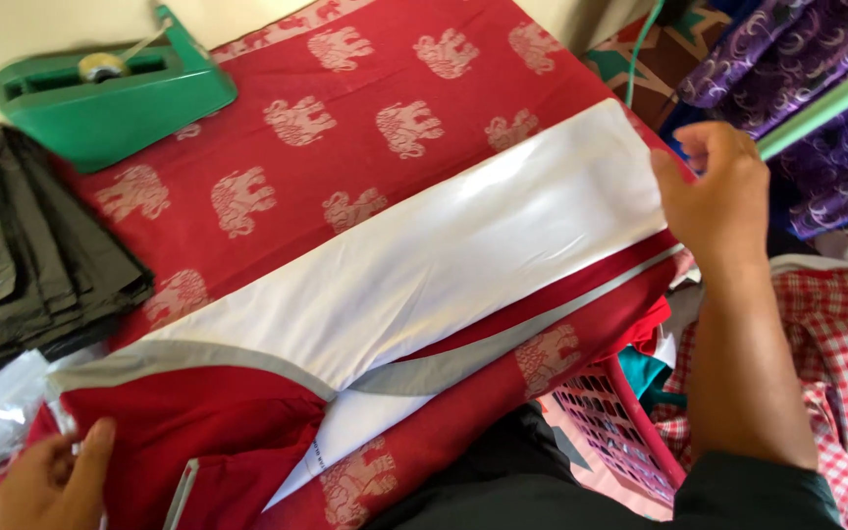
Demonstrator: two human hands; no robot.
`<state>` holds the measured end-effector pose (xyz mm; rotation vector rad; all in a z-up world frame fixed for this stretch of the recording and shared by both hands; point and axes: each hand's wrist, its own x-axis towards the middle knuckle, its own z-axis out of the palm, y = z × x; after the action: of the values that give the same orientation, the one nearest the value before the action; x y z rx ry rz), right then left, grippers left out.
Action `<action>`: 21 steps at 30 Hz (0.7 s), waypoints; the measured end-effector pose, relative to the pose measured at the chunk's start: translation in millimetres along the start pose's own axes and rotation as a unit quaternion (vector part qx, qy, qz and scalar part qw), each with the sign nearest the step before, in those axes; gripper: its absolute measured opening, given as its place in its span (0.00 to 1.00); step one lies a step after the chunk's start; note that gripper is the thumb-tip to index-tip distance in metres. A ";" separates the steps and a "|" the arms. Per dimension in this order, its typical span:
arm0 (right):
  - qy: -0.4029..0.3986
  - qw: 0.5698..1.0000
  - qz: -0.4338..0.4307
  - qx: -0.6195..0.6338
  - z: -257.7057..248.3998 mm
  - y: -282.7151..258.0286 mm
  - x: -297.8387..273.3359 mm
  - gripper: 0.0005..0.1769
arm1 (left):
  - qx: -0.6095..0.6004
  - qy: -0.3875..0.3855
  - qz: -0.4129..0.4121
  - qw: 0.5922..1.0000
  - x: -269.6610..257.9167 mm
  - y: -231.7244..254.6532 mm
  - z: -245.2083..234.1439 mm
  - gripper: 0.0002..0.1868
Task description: Folding a white and red polo shirt on a table.
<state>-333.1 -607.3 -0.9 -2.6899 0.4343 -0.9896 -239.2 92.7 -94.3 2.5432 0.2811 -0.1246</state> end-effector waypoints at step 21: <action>-0.057 0.989 -0.043 -0.128 151.7 141.4 64.1 0.20 | -0.085 0.058 0.033 0.994 11.1 93.0 -28.3 0.18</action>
<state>-213.6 -742.6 -121.5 -3.0008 0.4530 -0.8481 -206.5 34.6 -22.8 2.3902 0.2420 0.0712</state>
